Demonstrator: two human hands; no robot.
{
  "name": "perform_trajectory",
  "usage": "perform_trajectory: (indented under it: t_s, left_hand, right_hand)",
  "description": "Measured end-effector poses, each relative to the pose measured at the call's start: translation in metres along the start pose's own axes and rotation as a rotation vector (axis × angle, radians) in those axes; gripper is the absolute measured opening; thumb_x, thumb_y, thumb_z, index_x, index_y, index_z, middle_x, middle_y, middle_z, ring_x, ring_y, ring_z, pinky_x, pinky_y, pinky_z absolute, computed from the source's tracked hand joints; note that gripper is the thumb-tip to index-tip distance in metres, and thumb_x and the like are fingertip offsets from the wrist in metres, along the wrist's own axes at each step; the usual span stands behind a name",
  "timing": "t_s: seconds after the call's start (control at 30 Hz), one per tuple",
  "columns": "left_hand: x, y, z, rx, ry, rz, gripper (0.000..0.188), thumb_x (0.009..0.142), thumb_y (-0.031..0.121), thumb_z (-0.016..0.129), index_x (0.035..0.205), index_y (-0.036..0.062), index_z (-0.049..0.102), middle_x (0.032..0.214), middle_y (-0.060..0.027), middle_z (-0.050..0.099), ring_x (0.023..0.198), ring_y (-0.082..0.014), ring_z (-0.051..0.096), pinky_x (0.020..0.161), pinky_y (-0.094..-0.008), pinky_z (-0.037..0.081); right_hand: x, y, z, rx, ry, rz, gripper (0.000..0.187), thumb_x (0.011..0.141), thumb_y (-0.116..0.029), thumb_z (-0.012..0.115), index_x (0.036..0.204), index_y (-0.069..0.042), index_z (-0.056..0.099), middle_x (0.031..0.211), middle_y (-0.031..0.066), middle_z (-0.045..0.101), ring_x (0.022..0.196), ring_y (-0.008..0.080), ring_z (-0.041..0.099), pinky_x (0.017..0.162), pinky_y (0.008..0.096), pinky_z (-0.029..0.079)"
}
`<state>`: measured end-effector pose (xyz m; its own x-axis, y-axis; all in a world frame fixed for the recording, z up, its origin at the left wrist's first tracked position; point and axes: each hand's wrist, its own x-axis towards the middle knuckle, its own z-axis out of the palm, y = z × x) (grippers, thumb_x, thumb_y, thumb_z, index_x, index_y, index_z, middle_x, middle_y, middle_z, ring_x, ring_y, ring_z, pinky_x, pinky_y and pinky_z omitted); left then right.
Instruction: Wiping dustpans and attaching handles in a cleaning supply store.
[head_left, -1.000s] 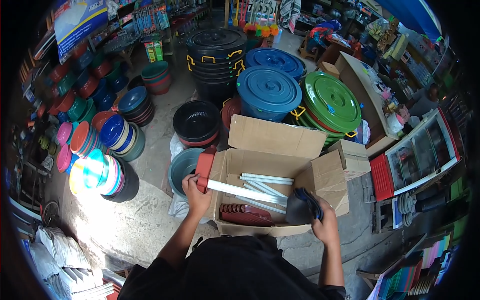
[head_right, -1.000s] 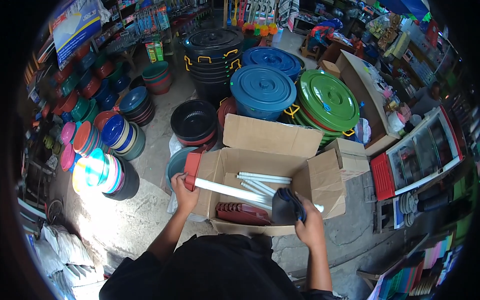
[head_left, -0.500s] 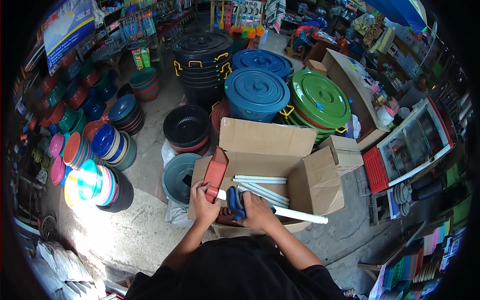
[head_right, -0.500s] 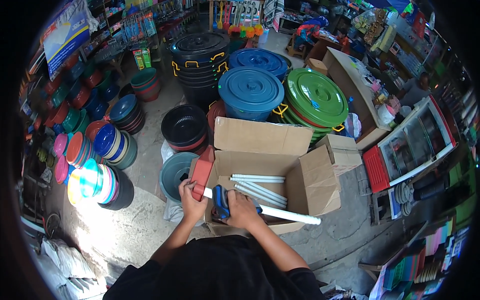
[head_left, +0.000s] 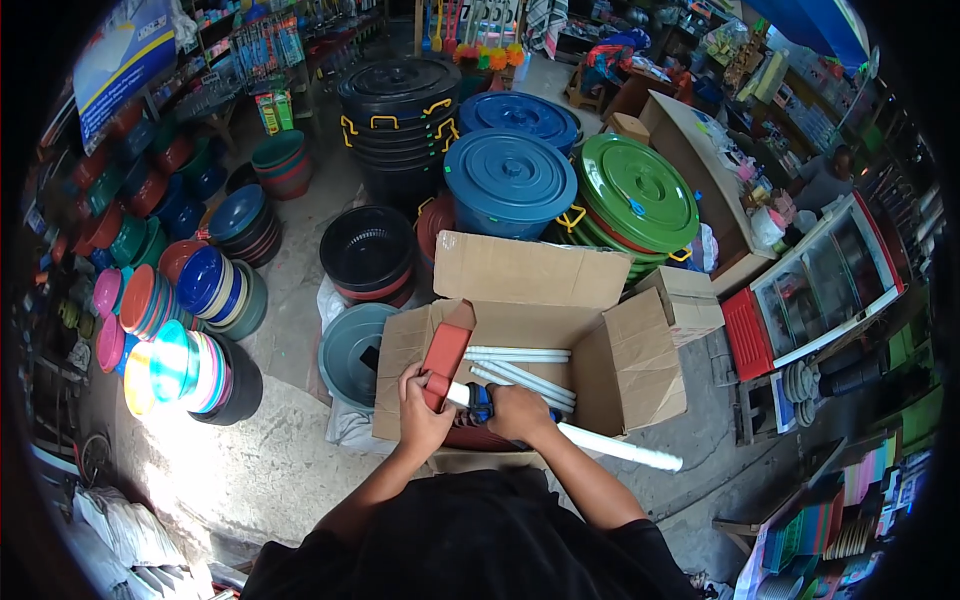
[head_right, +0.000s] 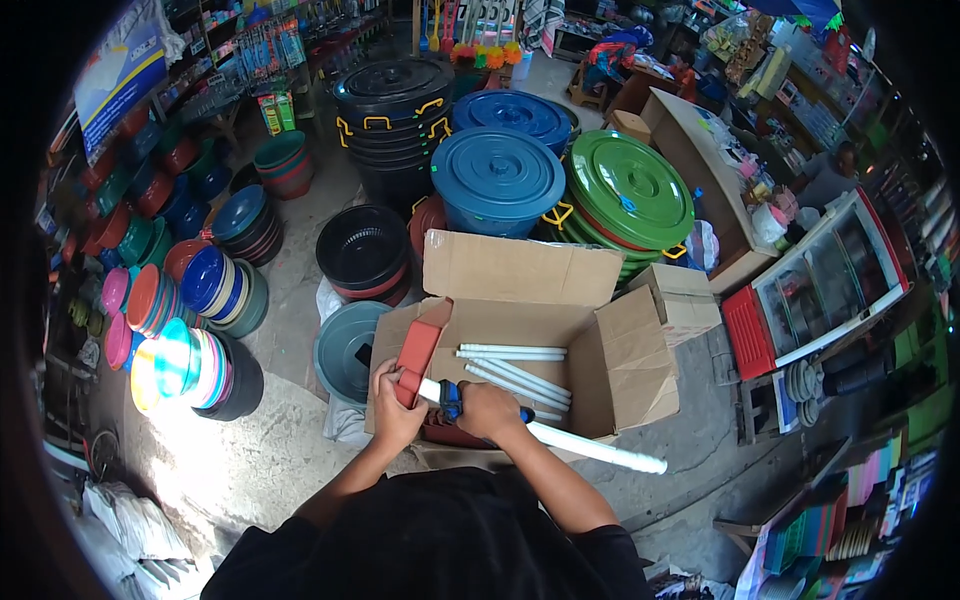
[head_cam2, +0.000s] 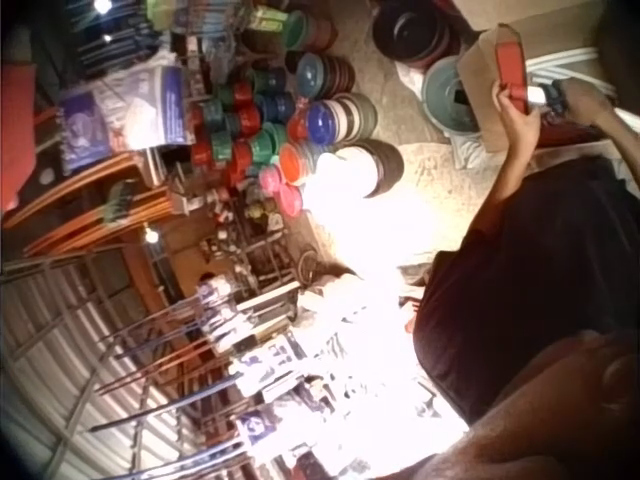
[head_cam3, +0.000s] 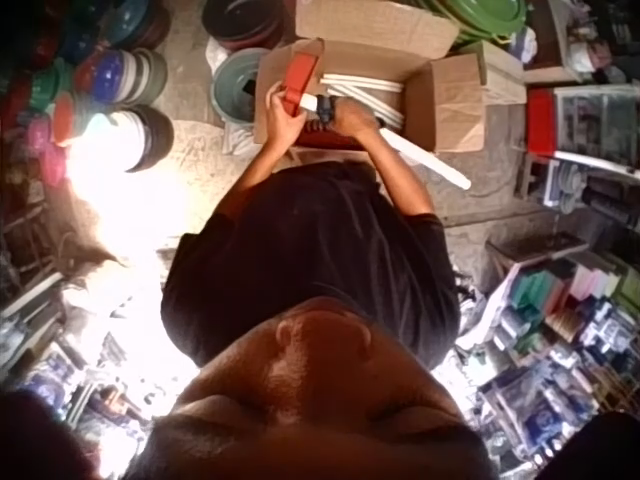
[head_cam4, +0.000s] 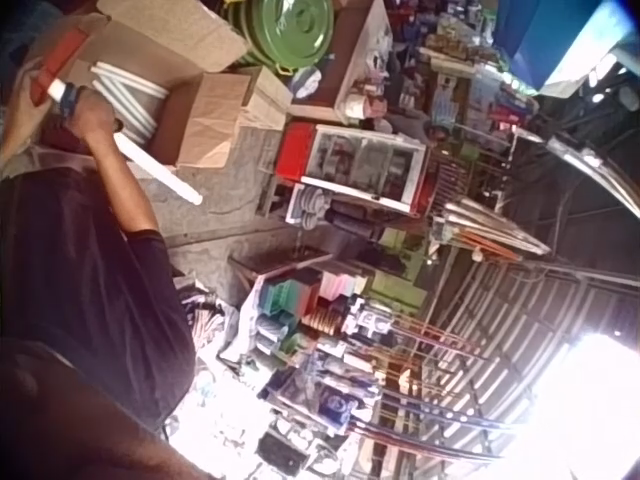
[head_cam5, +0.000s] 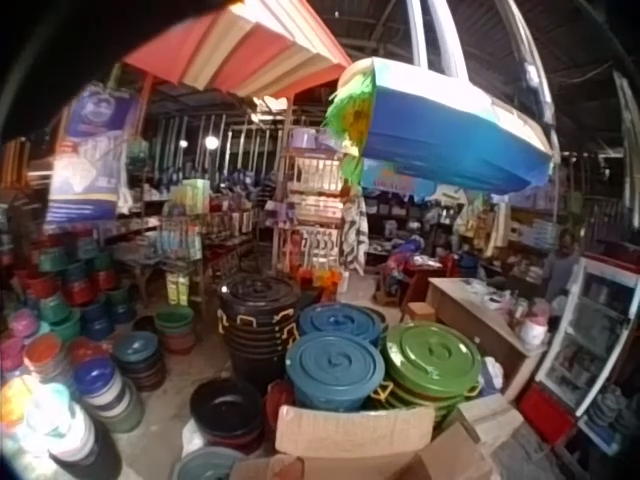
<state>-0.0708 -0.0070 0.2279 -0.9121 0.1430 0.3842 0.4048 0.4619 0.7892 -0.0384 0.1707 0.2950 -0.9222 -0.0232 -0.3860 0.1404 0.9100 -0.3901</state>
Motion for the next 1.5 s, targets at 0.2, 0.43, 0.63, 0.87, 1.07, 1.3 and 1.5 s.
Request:
perform_trajectory:
  t_s: [0.2, 0.43, 0.63, 0.87, 1.07, 1.3, 1.5]
  left_hand:
    - [0.005, 0.005, 0.010, -0.014, 0.034, -0.027, 0.053, 0.065, 0.001, 0.076, 0.107, -0.0025, 0.045, 0.128, -0.0225, 0.044, 0.120, -0.0405, 0.047, 0.103, -0.0445, 0.039]
    - [0.016, 0.003, 0.013, -0.078, 0.144, 0.013, 0.050, 0.066, 0.001, 0.077, 0.105, -0.0010, 0.048, 0.124, -0.0216, 0.047, 0.117, -0.0380, 0.050, 0.101, -0.0445, 0.039]
    - [0.032, -0.019, 0.000, -0.049, 0.205, 0.036, 0.049, 0.065, 0.003, 0.079, 0.103, -0.0005, 0.048, 0.118, -0.0207, 0.050, 0.114, -0.0370, 0.051, 0.100, -0.0441, 0.040]
    - [0.048, -0.039, -0.010, -0.053, 0.247, -0.043, 0.047, 0.067, 0.006, 0.081, 0.101, -0.0014, 0.048, 0.118, -0.0197, 0.050, 0.113, -0.0337, 0.052, 0.100, -0.0409, 0.039]
    - [0.053, -0.073, -0.022, -0.054, 0.269, -0.145, 0.047, 0.069, 0.007, 0.080, 0.103, -0.0026, 0.050, 0.121, -0.0187, 0.052, 0.109, -0.0299, 0.053, 0.098, -0.0377, 0.040]
    - [0.053, -0.093, -0.013, -0.177, 0.221, -0.154, 0.059, 0.068, 0.000, 0.078, 0.118, -0.0040, 0.048, 0.121, -0.0149, 0.052, 0.108, -0.0244, 0.054, 0.098, -0.0338, 0.041]
    - [0.032, -0.109, 0.005, -0.142, 0.208, -0.208, 0.063, 0.074, -0.005, 0.073, 0.127, -0.0050, 0.039, 0.121, -0.0153, 0.050, 0.108, -0.0204, 0.057, 0.096, -0.0309, 0.045]
  right_hand:
    - [0.008, -0.015, 0.008, -0.295, 0.296, -0.002, 0.022, 0.081, -0.012, 0.059, 0.101, -0.004, 0.061, 0.090, 0.0182, 0.071, 0.080, 0.0306, 0.071, 0.074, 0.0488, 0.055]
    - [0.010, 0.003, -0.011, -0.116, 0.126, -0.024, 0.037, 0.072, -0.026, 0.070, 0.100, -0.003, 0.060, 0.092, 0.0194, 0.069, 0.084, 0.0354, 0.069, 0.077, 0.0467, 0.054]
    - [-0.016, 0.063, -0.038, -0.081, -0.070, -0.010, 0.043, 0.070, -0.031, 0.071, 0.102, -0.004, 0.061, 0.095, 0.0206, 0.068, 0.094, 0.0370, 0.066, 0.080, 0.0485, 0.051]
    - [-0.056, 0.133, -0.018, -0.490, 0.538, 0.004, 0.013, 0.080, -0.015, 0.059, 0.093, -0.013, 0.057, 0.083, 0.0095, 0.065, 0.078, 0.0300, 0.066, 0.076, 0.0442, 0.049]
    - [-0.100, 0.176, -0.055, -0.457, 0.643, 0.109, 0.037, 0.065, -0.019, 0.071, 0.099, -0.013, 0.058, 0.086, 0.0107, 0.064, 0.084, 0.0312, 0.064, 0.080, 0.0438, 0.046]
    - [-0.123, 0.227, -0.059, 0.763, 0.834, 0.237, 0.032, 0.088, -0.027, 0.072, 0.106, -0.002, 0.067, 0.083, 0.0053, 0.068, 0.071, 0.0134, 0.058, 0.072, 0.0314, 0.049]
    - [-0.098, 0.201, -0.044, 1.808, 1.403, 0.249, 0.040, 0.088, -0.027, 0.069, 0.121, -0.008, 0.058, 0.100, 0.0045, 0.065, 0.094, 0.0217, 0.062, 0.084, 0.0374, 0.051]
